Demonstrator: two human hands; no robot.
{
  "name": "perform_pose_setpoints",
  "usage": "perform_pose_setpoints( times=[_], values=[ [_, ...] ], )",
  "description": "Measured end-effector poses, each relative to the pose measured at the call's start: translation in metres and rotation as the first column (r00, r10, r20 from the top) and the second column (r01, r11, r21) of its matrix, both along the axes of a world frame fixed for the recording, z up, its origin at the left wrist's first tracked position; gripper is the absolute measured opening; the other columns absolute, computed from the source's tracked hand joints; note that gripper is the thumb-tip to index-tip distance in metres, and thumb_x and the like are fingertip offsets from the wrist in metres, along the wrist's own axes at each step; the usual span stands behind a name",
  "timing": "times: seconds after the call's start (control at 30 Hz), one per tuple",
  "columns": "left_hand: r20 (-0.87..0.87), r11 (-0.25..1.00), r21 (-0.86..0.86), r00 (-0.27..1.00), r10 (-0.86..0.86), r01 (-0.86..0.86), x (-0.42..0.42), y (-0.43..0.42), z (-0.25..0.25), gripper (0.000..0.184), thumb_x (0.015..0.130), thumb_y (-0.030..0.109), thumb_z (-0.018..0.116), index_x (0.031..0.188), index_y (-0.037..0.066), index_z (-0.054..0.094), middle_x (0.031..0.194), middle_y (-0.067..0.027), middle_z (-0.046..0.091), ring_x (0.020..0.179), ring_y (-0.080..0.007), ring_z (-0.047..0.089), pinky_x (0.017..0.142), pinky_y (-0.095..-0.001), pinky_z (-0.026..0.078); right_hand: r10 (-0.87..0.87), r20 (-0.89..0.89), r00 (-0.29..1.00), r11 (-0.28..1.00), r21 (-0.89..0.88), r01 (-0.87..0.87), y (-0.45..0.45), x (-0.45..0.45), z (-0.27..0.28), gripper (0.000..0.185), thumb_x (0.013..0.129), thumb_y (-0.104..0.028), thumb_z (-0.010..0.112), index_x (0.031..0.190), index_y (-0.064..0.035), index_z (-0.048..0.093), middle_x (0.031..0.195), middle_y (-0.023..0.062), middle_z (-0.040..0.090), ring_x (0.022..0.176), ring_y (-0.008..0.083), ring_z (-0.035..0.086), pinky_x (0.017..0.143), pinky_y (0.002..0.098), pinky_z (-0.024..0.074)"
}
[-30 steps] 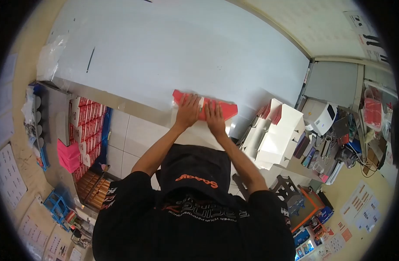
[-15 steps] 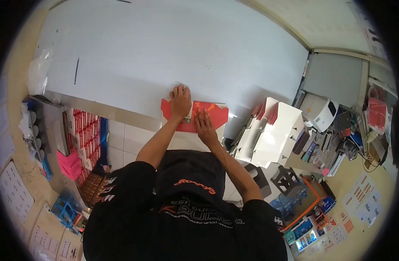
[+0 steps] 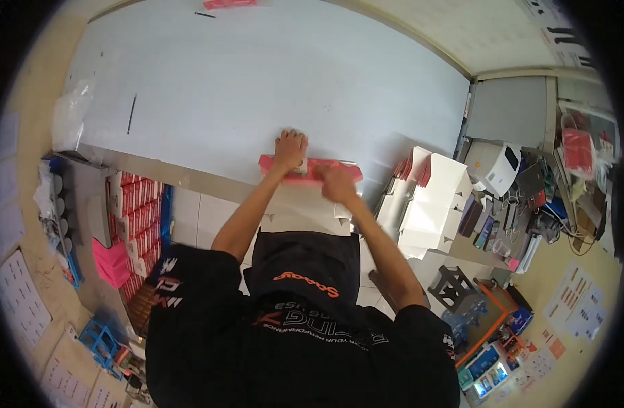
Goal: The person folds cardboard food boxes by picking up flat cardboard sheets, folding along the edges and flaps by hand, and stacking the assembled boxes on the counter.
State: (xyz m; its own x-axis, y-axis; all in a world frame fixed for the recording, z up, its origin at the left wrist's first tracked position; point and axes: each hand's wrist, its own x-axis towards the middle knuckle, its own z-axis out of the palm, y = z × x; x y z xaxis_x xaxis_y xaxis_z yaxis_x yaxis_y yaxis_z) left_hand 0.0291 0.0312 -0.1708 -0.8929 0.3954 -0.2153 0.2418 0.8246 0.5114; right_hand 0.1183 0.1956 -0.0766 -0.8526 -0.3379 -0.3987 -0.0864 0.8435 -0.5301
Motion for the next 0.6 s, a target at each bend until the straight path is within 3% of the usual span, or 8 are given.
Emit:
perform_pose_setpoints(
  times=[0.03, 0.1, 0.13, 0.23, 0.3, 0.33, 0.43, 0.6],
  values=[
    [-0.01, 1.0, 0.003, 1.0, -0.003, 0.003, -0.015, -0.004, 0.018, 0.029, 0.089, 0.029, 0.053, 0.108, 0.007, 0.059, 0.11, -0.0137, 0.056, 0.108, -0.0319, 0.047, 0.087, -0.0508, 0.04, -0.013, 0.191, 0.981, 0.999, -0.048, 0.022, 0.014, -0.029, 0.011, 0.042, 0.07, -0.004, 0.052, 0.11, -0.0096, 0.064, 0.116, 0.0172, 0.063, 0.104, 0.0349, 0.061, 0.086, 0.0424, 0.0509],
    [0.747, 0.964, 0.263, 0.627, -0.22, 0.025, -0.045, -0.015, 0.072, 0.035, 0.092, 0.032, 0.052, 0.118, 0.009, 0.056, 0.114, -0.0141, 0.058, 0.112, -0.0316, 0.048, 0.089, -0.0488, 0.042, 0.004, 0.168, 0.986, 0.999, 0.041, -0.011, 0.033, -0.057, -0.017, 0.046, 0.067, -0.008, 0.052, 0.111, -0.0098, 0.065, 0.106, 0.0174, 0.066, 0.1, 0.0358, 0.062, 0.084, 0.0429, 0.05],
    [0.741, 0.965, 0.26, 0.636, -0.217, 0.027, -0.04, -0.017, 0.078, 0.035, 0.092, 0.032, 0.052, 0.118, 0.009, 0.056, 0.114, -0.0141, 0.058, 0.112, -0.0316, 0.048, 0.089, -0.0488, 0.042, -0.024, 0.206, 0.978, 0.998, 0.068, 0.01, 0.037, -0.069, -0.022, 0.05, 0.066, -0.01, 0.055, 0.116, -0.0067, 0.061, 0.113, 0.0189, 0.063, 0.108, 0.0354, 0.058, 0.09, 0.0425, 0.047],
    [0.125, 0.925, 0.069, 0.916, -0.381, 0.375, -0.02, -0.012, 0.078, 0.04, 0.088, 0.014, 0.057, 0.127, 0.009, 0.051, 0.128, -0.0111, 0.051, 0.118, -0.0294, 0.048, 0.095, -0.0443, 0.041, -0.095, 0.337, 0.937, 0.995, 0.012, 0.097, 0.04, -0.091, -0.016, 0.058, 0.066, -0.01, 0.061, 0.123, -0.0055, 0.053, 0.121, 0.0184, 0.057, 0.114, 0.0347, 0.052, 0.096, 0.0426, 0.0425],
    [0.0, 0.939, 0.128, 0.947, -0.321, 0.319, -0.006, -0.016, 0.06, 0.041, 0.087, 0.009, 0.056, 0.128, 0.01, 0.051, 0.13, -0.0103, 0.049, 0.118, -0.0295, 0.047, 0.096, -0.0441, 0.041, -0.023, -0.075, 0.997, 0.976, 0.214, 0.039, 0.032, -0.071, 0.0, 0.062, 0.068, -0.008, 0.067, 0.127, -0.005, 0.047, 0.12, 0.0163, 0.053, 0.113, 0.0341, 0.051, 0.098, 0.0436, 0.0399],
    [-0.123, 0.946, 0.203, 0.965, -0.232, 0.253, -0.005, -0.014, 0.058, 0.043, 0.086, 0.004, 0.056, 0.129, 0.01, 0.051, 0.131, -0.0095, 0.048, 0.119, -0.0297, 0.047, 0.096, -0.0439, 0.041, -0.034, -0.077, 0.996, 0.975, 0.216, 0.05, 0.029, -0.061, -0.003, 0.062, 0.068, -0.008, 0.067, 0.127, -0.005, 0.047, 0.12, 0.0163, 0.053, 0.113, 0.0341, 0.051, 0.098, 0.0436, 0.0399],
    [-0.212, 0.941, 0.23, 0.956, -0.202, 0.25, -0.001, -0.015, 0.053, 0.043, 0.087, 0.003, 0.054, 0.129, 0.01, 0.051, 0.131, -0.0087, 0.049, 0.119, -0.0298, 0.047, 0.098, -0.0441, 0.04, -0.133, -0.495, 0.859, 0.982, 0.054, 0.183, 0.022, -0.027, -0.014, 0.052, 0.077, -0.001, 0.056, 0.127, 0.002, 0.044, 0.119, 0.0172, 0.05, 0.116, 0.0345, 0.047, 0.098, 0.0454, 0.04],
    [-0.385, 0.939, 0.213, 0.906, -0.173, 0.27, 0.012, -0.014, 0.048, 0.04, 0.087, 0.006, 0.058, 0.126, 0.011, 0.054, 0.13, -0.0075, 0.049, 0.124, -0.0278, 0.044, 0.099, -0.0447, 0.039, -0.166, -0.705, 0.69, 0.968, 0.019, 0.252, 0.014, -0.007, -0.02, 0.044, 0.079, -0.001, 0.053, 0.122, 0.0039, 0.049, 0.116, 0.0175, 0.049, 0.115, 0.0336, 0.046, 0.097, 0.044, 0.0396]
  ],
)
